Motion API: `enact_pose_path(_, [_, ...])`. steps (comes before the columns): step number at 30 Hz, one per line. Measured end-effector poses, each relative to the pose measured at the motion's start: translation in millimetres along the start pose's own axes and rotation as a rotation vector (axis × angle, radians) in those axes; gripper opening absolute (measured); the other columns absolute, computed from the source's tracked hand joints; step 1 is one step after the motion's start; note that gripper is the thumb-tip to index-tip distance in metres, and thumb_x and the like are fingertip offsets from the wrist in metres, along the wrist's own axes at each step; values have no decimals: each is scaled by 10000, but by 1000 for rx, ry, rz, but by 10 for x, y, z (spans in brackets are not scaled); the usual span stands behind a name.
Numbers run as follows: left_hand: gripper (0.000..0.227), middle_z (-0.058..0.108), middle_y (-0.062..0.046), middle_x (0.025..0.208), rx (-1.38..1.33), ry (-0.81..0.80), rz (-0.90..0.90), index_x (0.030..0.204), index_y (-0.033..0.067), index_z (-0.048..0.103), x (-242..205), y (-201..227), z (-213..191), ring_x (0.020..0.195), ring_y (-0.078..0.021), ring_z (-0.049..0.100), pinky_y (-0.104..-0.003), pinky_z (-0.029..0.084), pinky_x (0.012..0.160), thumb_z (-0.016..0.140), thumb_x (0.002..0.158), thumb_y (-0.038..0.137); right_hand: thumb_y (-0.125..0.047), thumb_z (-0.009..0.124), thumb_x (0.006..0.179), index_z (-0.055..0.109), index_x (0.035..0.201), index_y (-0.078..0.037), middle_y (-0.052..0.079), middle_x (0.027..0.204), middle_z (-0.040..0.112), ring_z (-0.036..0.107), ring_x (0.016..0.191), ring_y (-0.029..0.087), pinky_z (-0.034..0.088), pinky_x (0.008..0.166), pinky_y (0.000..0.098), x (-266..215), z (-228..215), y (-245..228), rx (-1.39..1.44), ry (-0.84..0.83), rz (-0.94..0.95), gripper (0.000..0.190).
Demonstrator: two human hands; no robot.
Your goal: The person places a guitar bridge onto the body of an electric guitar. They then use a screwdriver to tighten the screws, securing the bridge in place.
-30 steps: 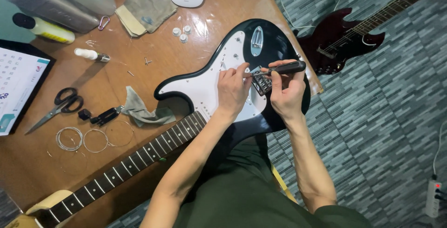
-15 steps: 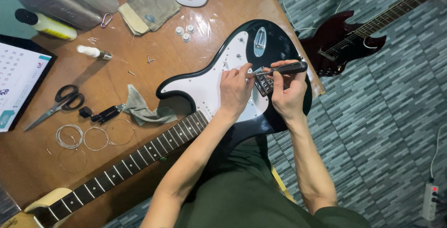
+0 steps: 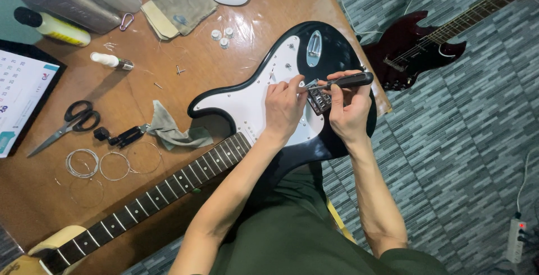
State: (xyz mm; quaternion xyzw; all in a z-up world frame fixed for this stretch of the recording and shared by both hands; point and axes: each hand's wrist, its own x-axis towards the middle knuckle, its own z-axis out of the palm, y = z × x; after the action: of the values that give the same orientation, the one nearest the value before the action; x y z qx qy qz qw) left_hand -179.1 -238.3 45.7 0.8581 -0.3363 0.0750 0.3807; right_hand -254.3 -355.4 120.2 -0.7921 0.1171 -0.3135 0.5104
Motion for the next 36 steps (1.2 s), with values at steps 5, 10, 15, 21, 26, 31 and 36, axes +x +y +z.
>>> enact_pose_path(5, [513, 759, -27, 779, 17, 7, -9, 1191, 104, 652, -7, -4, 11, 763, -153, 687, -281, 515, 812, 909, 751, 42, -25, 658, 1027, 412, 1286, 64, 245, 1036, 706, 755, 900, 434, 642, 715, 453, 55, -72, -106, -133, -41, -47, 368])
enact_pose_path(10, [472, 752, -45, 768, 8, 20, -7, 1186, 102, 660, 3, 27, -19, 757, -172, 690, -296, 520, 807, 893, 779, 48, -51, 735, 1026, 169, 1553, 35, 312, 1002, 737, 741, 765, 473, 612, 642, 549, 260, -198, -399, -342, -196, -44, 779])
enact_pose_path(15, [399, 753, -49, 787, 0, -8, -25, 1188, 93, 667, -12, 8, -8, 783, -178, 687, -304, 515, 816, 852, 835, 93, -177, 707, 1019, 614, 1252, -32, 147, 1095, 678, 710, 737, 343, 590, 568, 402, 502, -301, -571, -511, -385, -183, 291])
enact_pose_path(21, [393, 744, -62, 780, 13, 3, -24, 1178, 98, 669, -4, 15, -34, 769, -189, 690, -308, 519, 806, 859, 833, 93, -284, 689, 1070, 665, 1054, -69, 69, 780, 595, 659, 628, 314, 534, 528, 384, 612, -452, -584, -826, -504, -315, 218])
enact_pose_path(26, [404, 747, -57, 787, 3, -18, -25, 1199, 96, 655, -9, 1, -38, 784, -188, 689, -310, 517, 811, 839, 839, 90, -256, 659, 1035, 623, 1146, -54, 105, 871, 572, 680, 724, 378, 543, 558, 434, 751, -404, -811, -839, -656, -278, 233])
enact_pose_path(31, [422, 745, -57, 791, 8, -32, -23, 1199, 99, 649, -1, 2, -69, 785, -187, 688, -310, 514, 809, 848, 827, 94, -279, 671, 1055, 663, 1031, -31, 106, 801, 617, 692, 653, 341, 543, 529, 397, 801, -423, -716, -888, -719, -301, 249])
enact_pose_path(36, [469, 750, -75, 816, 8, -50, -14, 1242, 89, 637, 21, 43, -156, 799, -198, 682, -325, 511, 828, 848, 824, 82, -187, 660, 1004, 598, 1203, -27, 131, 891, 553, 685, 742, 431, 550, 548, 459, 833, -364, -867, -704, -768, -171, 262])
